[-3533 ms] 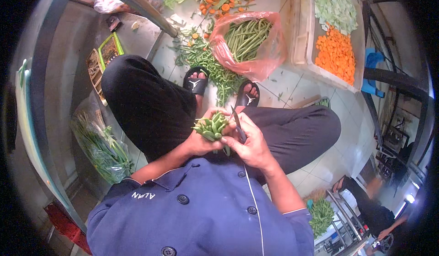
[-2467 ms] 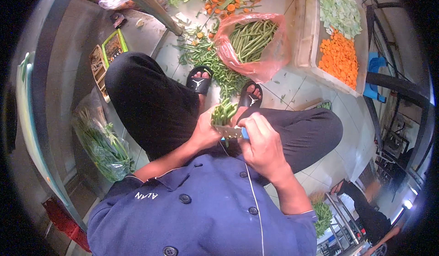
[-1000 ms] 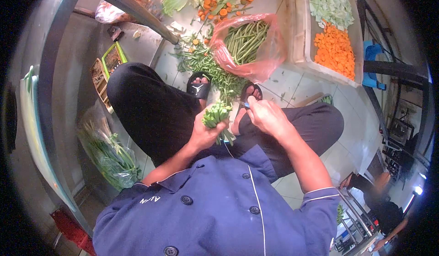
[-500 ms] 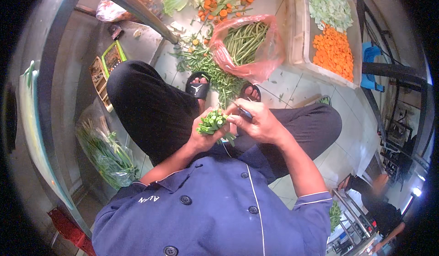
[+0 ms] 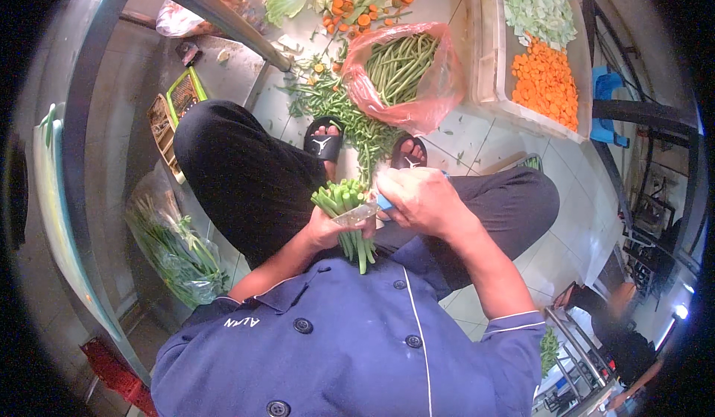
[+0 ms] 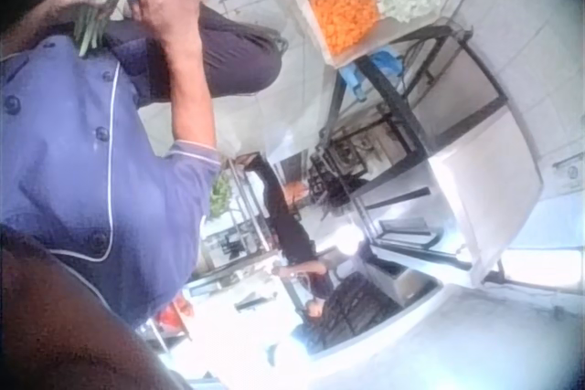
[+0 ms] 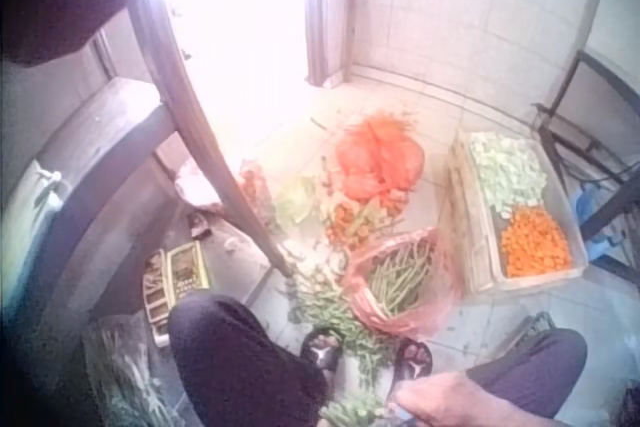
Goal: The person sits on a low stool and trims the ends of green beans using a small knife. They hold a bundle of beans in one hand and cut the tips off with the other, placing the trimmed beans into a metal tray.
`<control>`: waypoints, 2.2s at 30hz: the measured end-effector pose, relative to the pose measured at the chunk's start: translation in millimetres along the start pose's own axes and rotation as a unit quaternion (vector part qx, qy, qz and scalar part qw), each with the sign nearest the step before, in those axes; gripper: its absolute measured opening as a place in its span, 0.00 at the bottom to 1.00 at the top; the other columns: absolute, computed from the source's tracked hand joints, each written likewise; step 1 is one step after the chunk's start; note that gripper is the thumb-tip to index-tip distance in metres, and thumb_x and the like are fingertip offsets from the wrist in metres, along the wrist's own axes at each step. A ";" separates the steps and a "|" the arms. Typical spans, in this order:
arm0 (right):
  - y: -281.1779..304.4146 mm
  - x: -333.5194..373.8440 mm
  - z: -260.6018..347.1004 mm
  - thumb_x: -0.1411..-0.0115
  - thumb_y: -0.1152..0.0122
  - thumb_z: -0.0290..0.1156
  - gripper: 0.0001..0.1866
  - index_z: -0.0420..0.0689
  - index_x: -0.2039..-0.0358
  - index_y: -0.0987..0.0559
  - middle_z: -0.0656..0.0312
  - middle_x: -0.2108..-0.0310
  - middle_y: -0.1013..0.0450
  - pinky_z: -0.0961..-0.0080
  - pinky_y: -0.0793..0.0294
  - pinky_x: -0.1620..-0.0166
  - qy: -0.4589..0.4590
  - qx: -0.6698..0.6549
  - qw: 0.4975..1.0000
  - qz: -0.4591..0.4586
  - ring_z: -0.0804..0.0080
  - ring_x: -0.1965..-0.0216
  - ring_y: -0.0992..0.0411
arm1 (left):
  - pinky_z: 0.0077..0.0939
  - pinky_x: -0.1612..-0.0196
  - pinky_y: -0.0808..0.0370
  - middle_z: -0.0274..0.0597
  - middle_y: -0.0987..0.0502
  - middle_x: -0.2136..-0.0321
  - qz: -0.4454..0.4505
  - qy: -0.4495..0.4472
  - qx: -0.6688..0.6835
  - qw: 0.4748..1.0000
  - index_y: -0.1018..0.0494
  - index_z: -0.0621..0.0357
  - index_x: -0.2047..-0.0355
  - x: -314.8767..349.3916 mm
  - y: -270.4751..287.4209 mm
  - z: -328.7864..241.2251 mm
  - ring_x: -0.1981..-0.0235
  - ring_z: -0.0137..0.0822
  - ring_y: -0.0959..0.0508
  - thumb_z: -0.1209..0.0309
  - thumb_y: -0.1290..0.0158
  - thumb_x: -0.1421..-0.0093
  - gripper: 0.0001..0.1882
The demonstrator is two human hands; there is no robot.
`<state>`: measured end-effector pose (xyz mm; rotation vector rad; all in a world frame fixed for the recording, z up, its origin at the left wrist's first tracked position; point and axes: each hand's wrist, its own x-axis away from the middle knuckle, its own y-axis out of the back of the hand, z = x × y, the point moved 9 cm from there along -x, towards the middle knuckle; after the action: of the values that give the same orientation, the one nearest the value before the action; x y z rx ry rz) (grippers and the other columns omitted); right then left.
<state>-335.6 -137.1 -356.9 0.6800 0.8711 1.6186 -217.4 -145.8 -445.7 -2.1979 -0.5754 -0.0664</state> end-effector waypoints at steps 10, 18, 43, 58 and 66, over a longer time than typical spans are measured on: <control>0.3 7.0 -27.7 0.50 0.38 0.28 0.13 0.42 0.65 0.30 0.49 0.74 0.28 0.56 0.26 0.66 -0.076 -0.087 0.992 0.049 0.46 0.67 0.25 | 0.30 0.69 0.23 0.42 0.24 0.72 0.101 0.028 0.068 0.992 0.29 0.64 0.57 3.1 -18.2 0.5 0.73 0.37 0.21 0.74 0.39 0.41 0.15; -29.8 2.3 -29.8 0.49 0.37 0.26 0.13 0.41 0.62 0.27 0.51 0.71 0.27 0.55 0.25 0.64 -0.025 -0.112 0.992 0.052 0.47 0.67 0.24 | 0.34 0.70 0.25 0.45 0.25 0.72 0.175 0.057 0.083 0.979 0.30 0.64 0.57 7.4 -29.2 6.2 0.74 0.38 0.22 0.76 0.38 0.43 0.16; 36.4 1.5 -12.6 0.54 0.38 0.16 0.20 0.40 0.58 0.23 0.53 0.59 0.27 0.65 0.24 0.54 -0.093 -0.170 0.976 -0.103 0.53 0.58 0.24 | 0.23 0.61 0.24 0.33 0.22 0.70 0.096 -0.003 -0.247 0.964 0.26 0.60 0.55 -7.7 -24.6 -14.5 0.69 0.24 0.24 0.73 0.37 0.47 0.18; 15.5 -18.5 23.5 0.52 0.36 0.24 0.17 0.46 0.59 0.25 0.55 0.50 0.31 0.58 0.18 0.65 -0.051 -0.053 0.994 0.086 0.50 0.67 0.21 | 0.42 0.54 0.23 0.52 0.20 0.59 -0.018 0.015 -0.424 0.905 0.25 0.60 0.54 -22.1 -7.7 -14.5 0.55 0.53 0.19 0.64 0.31 0.51 0.26; 8.1 -23.7 14.3 0.53 0.37 0.22 0.18 0.43 0.59 0.27 0.51 0.49 0.33 0.56 0.19 0.64 -0.057 -0.080 0.990 0.097 0.49 0.64 0.22 | 0.43 0.55 0.23 0.50 0.21 0.58 0.014 -0.023 -0.467 0.884 0.29 0.55 0.48 -27.4 -8.5 -17.3 0.57 0.55 0.19 0.67 0.35 0.50 0.28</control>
<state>-323.4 -158.5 -341.9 0.7551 0.5996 1.7826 -242.9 -164.7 -435.0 -3.1523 -0.6072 -0.3373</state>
